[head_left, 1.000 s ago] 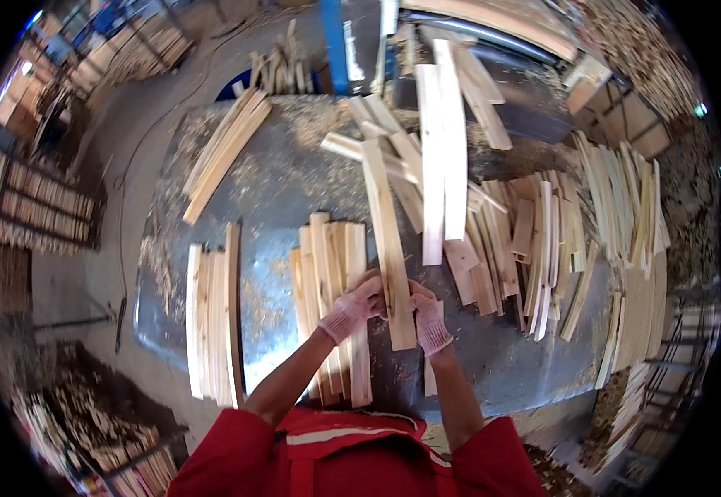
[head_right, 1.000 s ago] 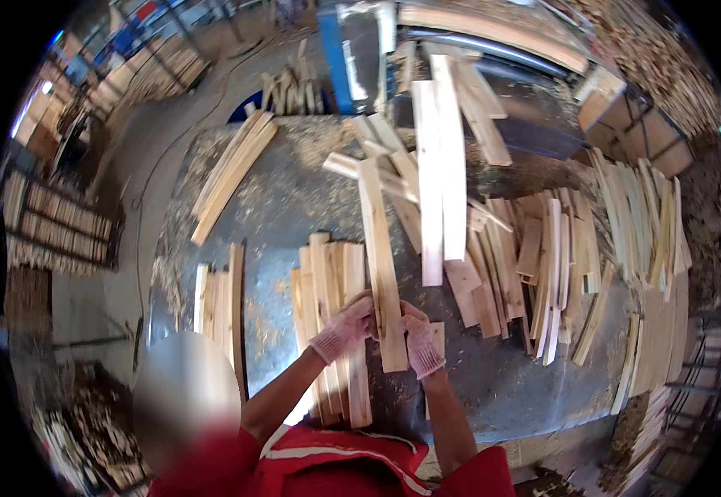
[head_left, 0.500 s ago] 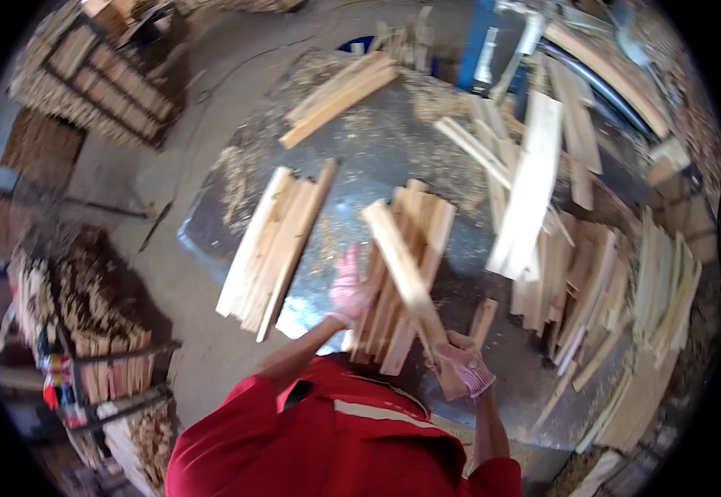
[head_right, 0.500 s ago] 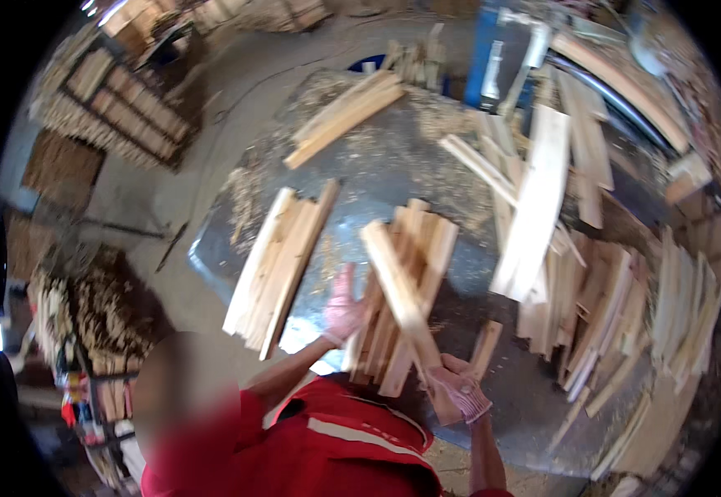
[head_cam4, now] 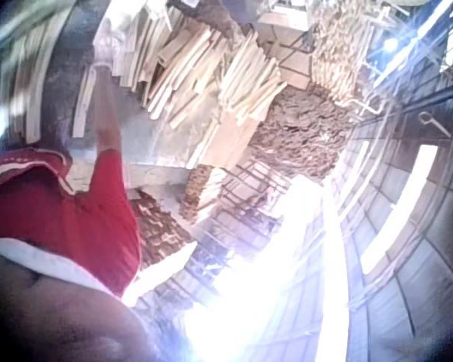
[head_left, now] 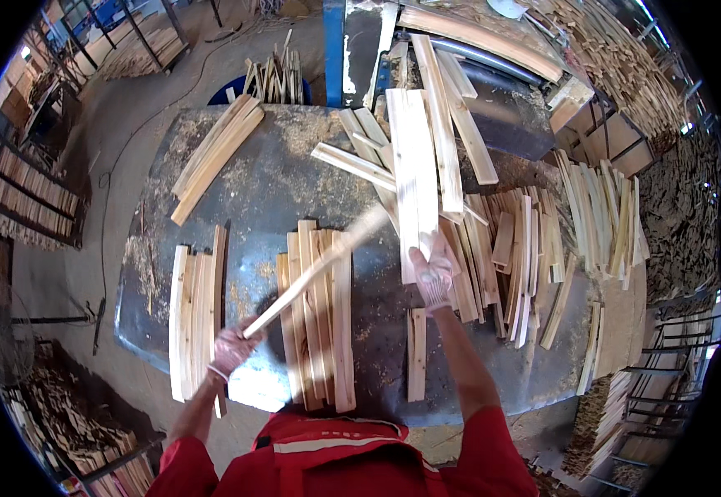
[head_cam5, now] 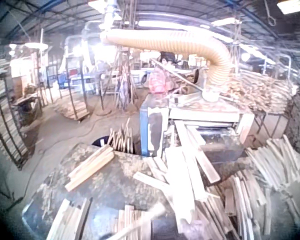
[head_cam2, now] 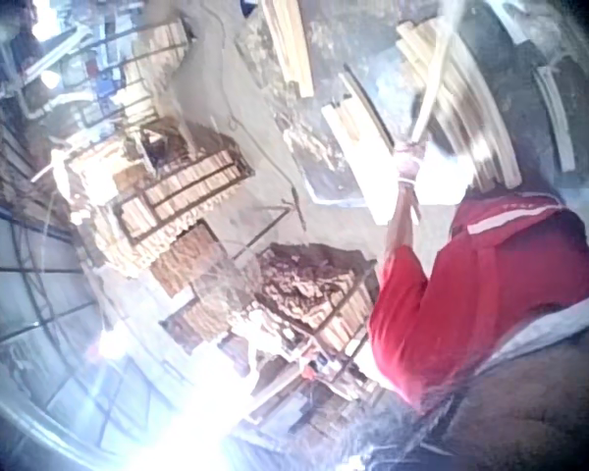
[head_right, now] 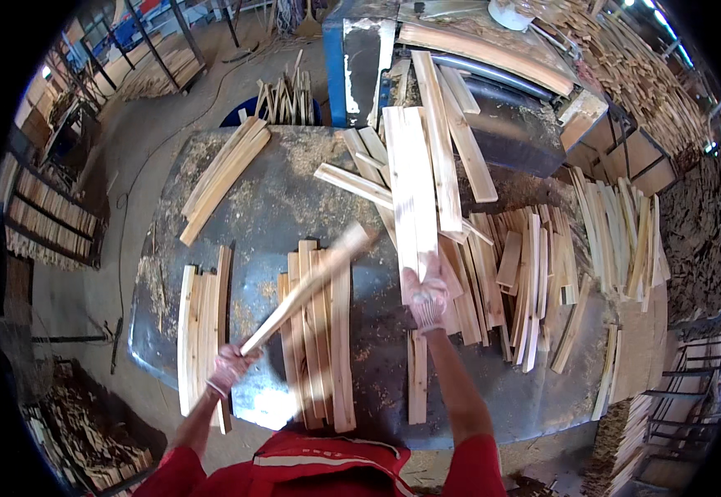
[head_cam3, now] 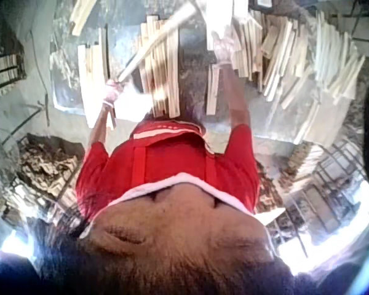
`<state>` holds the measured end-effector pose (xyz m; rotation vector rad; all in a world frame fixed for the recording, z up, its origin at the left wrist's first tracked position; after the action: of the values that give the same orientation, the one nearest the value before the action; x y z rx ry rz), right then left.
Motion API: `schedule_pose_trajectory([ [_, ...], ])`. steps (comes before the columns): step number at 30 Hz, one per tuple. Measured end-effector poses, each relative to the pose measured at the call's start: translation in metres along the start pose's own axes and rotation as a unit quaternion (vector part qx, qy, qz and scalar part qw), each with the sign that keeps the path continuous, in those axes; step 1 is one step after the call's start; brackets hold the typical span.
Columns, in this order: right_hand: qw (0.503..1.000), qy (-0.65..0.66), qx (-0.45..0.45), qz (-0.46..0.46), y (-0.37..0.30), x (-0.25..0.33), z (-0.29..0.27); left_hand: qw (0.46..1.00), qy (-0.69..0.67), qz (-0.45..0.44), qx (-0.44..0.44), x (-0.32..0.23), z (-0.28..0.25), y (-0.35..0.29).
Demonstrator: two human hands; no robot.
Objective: The person stacks small wooden planks on a workbench in a workshop. They pick up planks from a pile, align them, and place them into a neat stack, occasionally adjusting the stack to keep it organized.
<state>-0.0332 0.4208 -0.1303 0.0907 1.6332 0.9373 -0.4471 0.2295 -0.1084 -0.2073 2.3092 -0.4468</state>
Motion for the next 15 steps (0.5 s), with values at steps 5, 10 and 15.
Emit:
schedule_pose_trajectory([
  [5, 0.566, 0.659, 0.45, 0.207, 0.006, 0.056, 0.058, 0.919, -0.342, -0.144, 0.132, -0.019, 0.064, 0.011],
  [10, 0.333, 0.824, 0.382, 0.256, 0.011, -0.003, 0.036, 0.752, -0.589, -0.268, 0.128, -0.048, 0.087, 0.03],
  [15, 0.299, 0.836, 0.426, 0.175, -0.051, -0.056, -0.042, 0.574, -0.784, -0.186, 0.145, -0.062, 0.083, 0.043],
])
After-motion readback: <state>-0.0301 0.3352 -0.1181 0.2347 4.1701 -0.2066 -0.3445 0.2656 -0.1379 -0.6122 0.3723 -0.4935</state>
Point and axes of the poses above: each hand's wrist, its own y-axis towards the middle knuckle, its own z-axis out of the palm, x = y × z, the point moved 3 cm from there along y, towards the middle knuckle
